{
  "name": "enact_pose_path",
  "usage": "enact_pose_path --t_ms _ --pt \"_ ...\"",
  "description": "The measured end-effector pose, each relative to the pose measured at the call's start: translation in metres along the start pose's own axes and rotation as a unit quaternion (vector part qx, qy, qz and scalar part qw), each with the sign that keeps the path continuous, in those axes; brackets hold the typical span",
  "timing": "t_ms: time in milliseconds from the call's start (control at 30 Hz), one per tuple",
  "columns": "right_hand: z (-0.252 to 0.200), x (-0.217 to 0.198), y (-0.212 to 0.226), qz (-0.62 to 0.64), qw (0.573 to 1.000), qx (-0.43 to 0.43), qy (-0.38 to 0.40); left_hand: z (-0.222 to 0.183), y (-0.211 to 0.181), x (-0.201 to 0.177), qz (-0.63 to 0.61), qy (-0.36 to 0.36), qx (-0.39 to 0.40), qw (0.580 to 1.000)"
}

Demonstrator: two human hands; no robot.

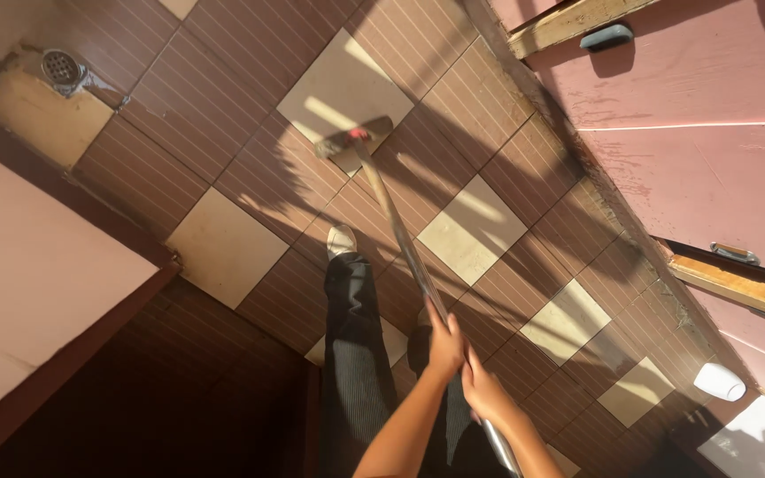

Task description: Scrubbing a tiled floor area using a long-handled brush and water fetched from a bucket.

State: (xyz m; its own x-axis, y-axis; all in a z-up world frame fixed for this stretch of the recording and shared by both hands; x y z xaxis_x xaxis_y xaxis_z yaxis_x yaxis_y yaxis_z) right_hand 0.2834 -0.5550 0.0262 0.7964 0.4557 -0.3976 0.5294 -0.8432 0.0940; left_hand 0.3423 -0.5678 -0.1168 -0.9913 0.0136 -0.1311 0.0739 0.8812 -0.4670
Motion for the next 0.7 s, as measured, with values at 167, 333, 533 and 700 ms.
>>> enact_pose_path --t_ms 167,333,533,700 --pt "-0.068 -0.013 -0.018 0.040 0.993 0.108 0.030 -0.068 0.016 -0.004 0.104 0.056 -0.009 0.993" --pt "0.054 -0.009 0.043 0.049 0.998 0.015 -0.031 0.044 -0.086 -0.021 0.149 0.044 0.017 0.988" --pt "0.142 -0.015 0.237 0.010 0.987 -0.150 -0.065 0.230 -0.197 -0.073 0.130 -0.002 0.111 0.985" --pt "0.119 0.040 0.224 -0.048 0.963 -0.241 -0.108 0.195 -0.171 -0.140 -0.034 -0.007 0.144 0.989"
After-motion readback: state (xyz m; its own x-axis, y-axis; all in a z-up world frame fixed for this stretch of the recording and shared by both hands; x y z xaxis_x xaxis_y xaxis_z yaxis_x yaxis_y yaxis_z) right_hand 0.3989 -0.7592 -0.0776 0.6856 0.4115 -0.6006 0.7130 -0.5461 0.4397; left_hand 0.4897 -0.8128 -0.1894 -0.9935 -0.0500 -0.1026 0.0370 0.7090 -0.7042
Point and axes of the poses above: each hand's wrist, its own z-axis towards the middle knuckle, its own x-axis out of the palm, y = z × x, the point moved 4 cm from there along z, towards the middle knuckle, and after that the axes turned 8 degrees about -y, right-handed, at the moved point
